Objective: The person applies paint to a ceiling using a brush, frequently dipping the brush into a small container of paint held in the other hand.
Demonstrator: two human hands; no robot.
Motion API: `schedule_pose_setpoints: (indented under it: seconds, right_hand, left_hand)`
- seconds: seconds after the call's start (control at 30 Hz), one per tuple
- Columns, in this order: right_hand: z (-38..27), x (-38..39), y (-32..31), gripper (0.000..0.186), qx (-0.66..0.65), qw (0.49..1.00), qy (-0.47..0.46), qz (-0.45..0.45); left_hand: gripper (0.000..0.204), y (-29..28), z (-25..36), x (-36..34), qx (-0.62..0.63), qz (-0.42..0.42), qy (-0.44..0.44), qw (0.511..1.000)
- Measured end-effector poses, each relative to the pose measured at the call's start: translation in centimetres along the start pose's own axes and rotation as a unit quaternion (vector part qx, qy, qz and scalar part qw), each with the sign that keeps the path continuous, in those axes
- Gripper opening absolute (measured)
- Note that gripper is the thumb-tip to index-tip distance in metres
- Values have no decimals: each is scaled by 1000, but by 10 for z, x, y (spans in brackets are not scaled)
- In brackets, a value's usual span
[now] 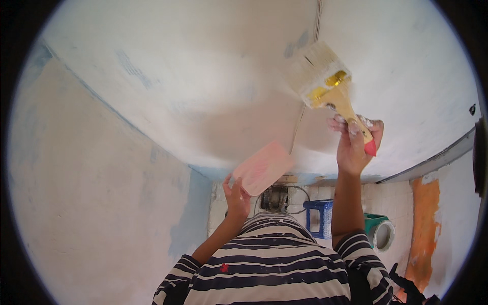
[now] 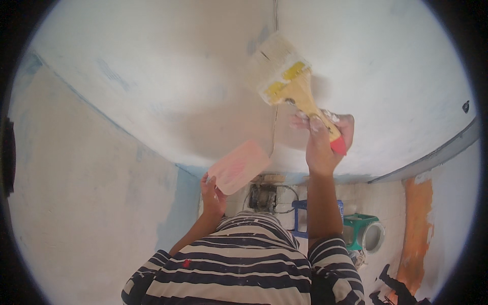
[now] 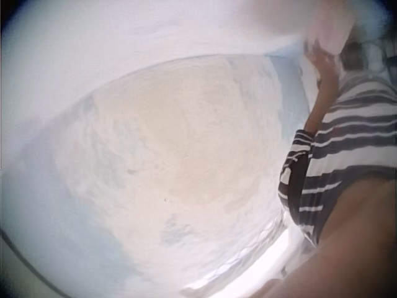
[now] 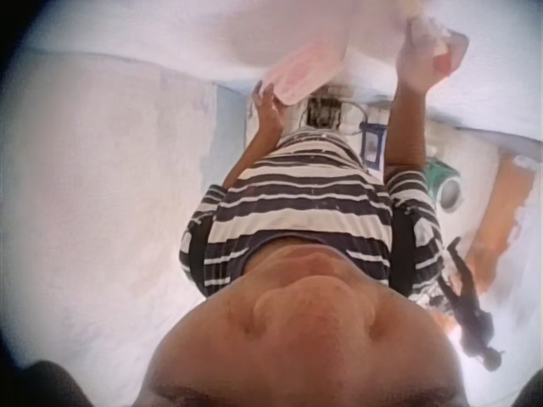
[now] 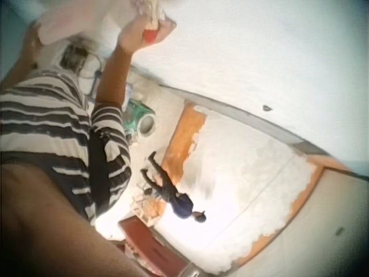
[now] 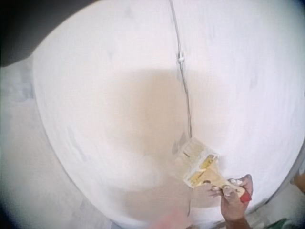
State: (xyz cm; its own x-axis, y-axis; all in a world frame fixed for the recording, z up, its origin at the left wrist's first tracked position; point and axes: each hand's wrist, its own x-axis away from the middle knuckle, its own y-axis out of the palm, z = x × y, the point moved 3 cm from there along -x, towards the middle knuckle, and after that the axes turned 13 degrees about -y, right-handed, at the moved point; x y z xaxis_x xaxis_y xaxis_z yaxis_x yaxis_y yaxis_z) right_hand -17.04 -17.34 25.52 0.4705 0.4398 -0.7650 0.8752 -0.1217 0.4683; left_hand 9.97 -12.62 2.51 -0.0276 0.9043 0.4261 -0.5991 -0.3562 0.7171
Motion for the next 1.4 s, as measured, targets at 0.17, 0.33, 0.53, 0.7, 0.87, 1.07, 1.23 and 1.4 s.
schedule_pose_setpoints:
  seconds: [0.17,0.33,0.53,0.7,0.87,1.07,1.23,1.4]
  right_hand:
    - [38,-16,15,21,55,996,-61,-32]
    - [50,-12,7,21,-6,999,-46,-28]
    - [52,-5,5,20,-42,998,-32,-15]
    - [56,2,2,20,3,1000,-3,-16]
    - [54,2,3,18,31,999,-27,-30]
    - [31,0,13,18,100,989,-92,-59]
    - [26,-13,9,19,100,990,-73,-64]
    - [17,-16,2,19,146,982,-106,-57]
  left_hand:
    - [63,-3,8,-2,-12,20,18,1000]
    - [64,-4,18,9,1,82,48,995]
    - [66,-19,20,6,-39,84,29,995]
    - [63,-6,17,7,-13,110,38,993]
    - [63,-12,12,2,-40,76,19,996]
    - [62,-6,10,3,-21,91,20,995]
    - [61,-12,9,3,-11,85,26,996]
    - [60,1,12,7,-1,73,11,997]
